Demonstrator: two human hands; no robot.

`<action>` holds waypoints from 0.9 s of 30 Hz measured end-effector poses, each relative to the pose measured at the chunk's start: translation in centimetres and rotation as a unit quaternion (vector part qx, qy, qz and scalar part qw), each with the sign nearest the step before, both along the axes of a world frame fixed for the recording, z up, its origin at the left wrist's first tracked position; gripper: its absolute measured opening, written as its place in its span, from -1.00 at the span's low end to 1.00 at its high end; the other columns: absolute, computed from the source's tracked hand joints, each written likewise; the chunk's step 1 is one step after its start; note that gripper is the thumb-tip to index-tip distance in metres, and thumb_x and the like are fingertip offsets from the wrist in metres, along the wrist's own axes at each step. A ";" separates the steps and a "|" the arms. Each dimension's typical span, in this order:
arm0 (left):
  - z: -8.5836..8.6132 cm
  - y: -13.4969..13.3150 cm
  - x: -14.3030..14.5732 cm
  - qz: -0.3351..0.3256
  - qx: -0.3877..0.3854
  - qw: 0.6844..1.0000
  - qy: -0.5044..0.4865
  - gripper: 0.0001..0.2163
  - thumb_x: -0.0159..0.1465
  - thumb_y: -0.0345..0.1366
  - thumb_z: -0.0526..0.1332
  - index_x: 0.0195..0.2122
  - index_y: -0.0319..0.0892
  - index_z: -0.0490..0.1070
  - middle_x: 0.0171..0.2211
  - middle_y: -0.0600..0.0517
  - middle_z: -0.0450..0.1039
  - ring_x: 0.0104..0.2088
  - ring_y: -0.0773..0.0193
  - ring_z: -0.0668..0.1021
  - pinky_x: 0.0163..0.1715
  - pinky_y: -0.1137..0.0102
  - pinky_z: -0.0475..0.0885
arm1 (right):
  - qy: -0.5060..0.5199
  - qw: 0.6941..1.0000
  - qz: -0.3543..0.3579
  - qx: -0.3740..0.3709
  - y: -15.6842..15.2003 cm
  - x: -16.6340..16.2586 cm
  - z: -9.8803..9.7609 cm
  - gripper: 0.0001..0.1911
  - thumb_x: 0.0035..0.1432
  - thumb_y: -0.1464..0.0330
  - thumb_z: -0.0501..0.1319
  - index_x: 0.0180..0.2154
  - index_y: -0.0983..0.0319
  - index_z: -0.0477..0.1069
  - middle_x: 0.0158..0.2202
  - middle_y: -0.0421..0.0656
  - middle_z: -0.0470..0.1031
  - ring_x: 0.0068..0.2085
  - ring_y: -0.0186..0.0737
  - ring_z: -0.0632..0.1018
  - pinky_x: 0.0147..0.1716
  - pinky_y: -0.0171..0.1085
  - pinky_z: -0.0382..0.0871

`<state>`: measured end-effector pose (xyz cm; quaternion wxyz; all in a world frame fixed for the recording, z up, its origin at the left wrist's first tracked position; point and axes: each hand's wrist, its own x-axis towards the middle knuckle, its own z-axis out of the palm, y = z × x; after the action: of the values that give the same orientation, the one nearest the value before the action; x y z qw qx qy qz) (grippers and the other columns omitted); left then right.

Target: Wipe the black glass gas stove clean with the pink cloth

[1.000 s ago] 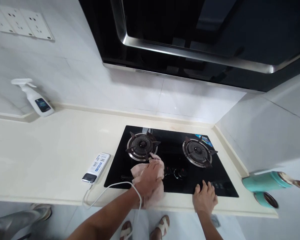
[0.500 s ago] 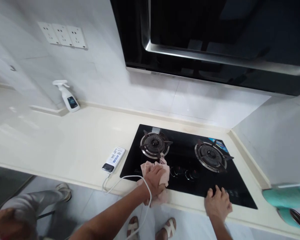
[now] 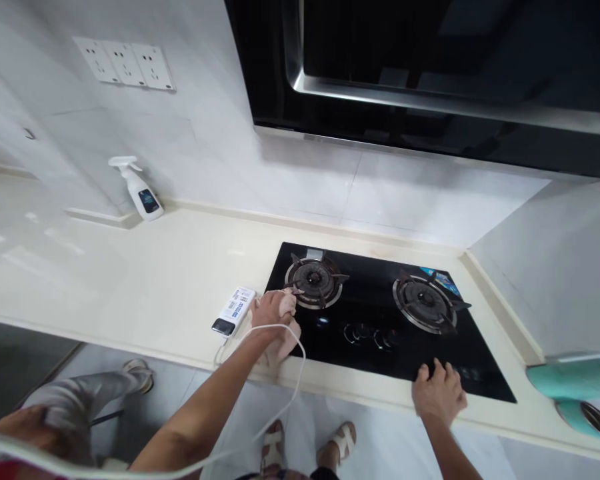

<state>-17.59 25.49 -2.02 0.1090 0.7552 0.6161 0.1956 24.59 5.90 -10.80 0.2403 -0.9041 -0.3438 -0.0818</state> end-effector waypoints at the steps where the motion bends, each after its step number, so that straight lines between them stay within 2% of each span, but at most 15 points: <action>1: -0.2 0.0 0.0 0.001 0.003 1.000 0.001 -0.52 0.26 -0.22 0.25 0.23 -0.04 0.37 0.28 -0.13 0.44 0.31 -0.09 0.39 0.35 -0.14 0.12 | -0.002 1.000 0.000 0.001 0.0 0.0 0.0 -0.39 0.40 0.10 -0.07 0.27 0.24 0.41 0.38 0.22 0.32 0.44 0.26 0.23 0.32 0.36 0.11; 4: -0.7 -1.3 -0.5 -0.003 0.007 1.000 0.006 -0.51 0.24 -0.20 0.26 0.22 -0.06 0.37 0.27 -0.16 0.44 0.30 -0.11 0.41 0.35 -0.13 0.14 | -0.007 1.000 0.000 0.002 0.0 -0.1 0.2 -0.37 0.40 0.10 -0.08 0.27 0.28 0.41 0.38 0.24 0.32 0.44 0.25 0.23 0.34 0.33 0.09; 7: -1.4 -4.0 -1.9 -0.015 0.011 1.000 0.009 -0.50 0.23 -0.19 0.27 0.21 -0.09 0.38 0.25 -0.19 0.45 0.30 -0.13 0.42 0.34 -0.11 0.20 | -0.008 1.000 -0.003 0.003 0.1 -0.3 0.4 -0.36 0.39 0.10 -0.08 0.25 0.32 0.43 0.38 0.25 0.33 0.44 0.25 0.23 0.36 0.33 0.07; 11: -2.8 -8.7 -5.2 -0.044 0.028 0.999 0.003 -0.48 0.26 -0.11 0.25 0.24 -0.13 0.37 0.29 -0.22 0.43 0.34 -0.14 0.40 0.34 -0.09 0.25 | -0.006 1.000 -0.007 0.002 0.2 -0.5 0.5 -0.39 0.39 0.14 -0.07 0.25 0.30 0.42 0.38 0.23 0.33 0.45 0.23 0.23 0.36 0.31 0.08; 14: -4.4 -11.4 -8.2 -0.085 0.088 0.992 -0.008 -0.50 0.33 -0.11 0.17 0.28 -0.10 0.33 0.33 -0.17 0.40 0.39 -0.11 0.36 0.37 -0.08 0.26 | -0.009 1.000 -0.007 -0.003 0.3 -0.8 0.7 -0.40 0.39 0.16 -0.06 0.26 0.31 0.41 0.39 0.23 0.32 0.45 0.23 0.21 0.36 0.30 0.08; 18: -5.8 -12.3 -10.2 -0.093 0.125 0.988 0.003 -0.51 0.32 -0.05 0.18 0.24 -0.10 0.37 0.29 -0.17 0.42 0.31 -0.15 0.44 0.37 -0.11 0.28 | -0.002 1.000 -0.014 -0.016 0.8 -1.1 1.2 -0.39 0.39 0.18 -0.07 0.26 0.34 0.41 0.39 0.23 0.31 0.45 0.22 0.20 0.37 0.28 0.05; 23: -5.6 -11.5 -8.3 -0.039 0.119 0.991 0.055 -0.51 0.29 -0.01 0.18 0.17 -0.16 0.41 0.19 -0.26 0.48 0.22 -0.25 0.48 0.24 -0.17 0.36 | 0.009 0.999 -0.027 -0.030 1.2 -1.3 1.6 -0.37 0.40 0.16 -0.09 0.27 0.37 0.42 0.42 0.20 0.29 0.46 0.21 0.19 0.40 0.24 0.01; 25: -5.2 -11.5 -6.5 -0.050 0.110 0.990 0.074 -0.51 0.28 -0.01 0.21 0.16 -0.16 0.43 0.18 -0.28 0.48 0.19 -0.25 0.49 0.19 -0.17 0.36 | 0.007 0.999 -0.027 -0.030 1.3 -1.3 1.7 -0.36 0.41 0.16 -0.10 0.27 0.36 0.41 0.42 0.19 0.29 0.46 0.20 0.19 0.40 0.23 0.00; 27: -5.0 -12.0 -4.2 -0.099 0.091 0.988 0.082 -0.50 0.25 -0.02 0.26 0.16 -0.14 0.45 0.13 -0.26 0.50 0.13 -0.23 0.50 0.12 -0.11 0.38 | 0.005 0.999 -0.026 -0.031 1.3 -1.4 1.6 -0.36 0.42 0.16 -0.11 0.27 0.36 0.41 0.42 0.19 0.29 0.47 0.19 0.18 0.41 0.23 -0.01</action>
<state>-21.78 13.46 -6.98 0.0079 0.8326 0.5249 0.1768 23.23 7.16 -9.18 0.2120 -0.9201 -0.3213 -0.0729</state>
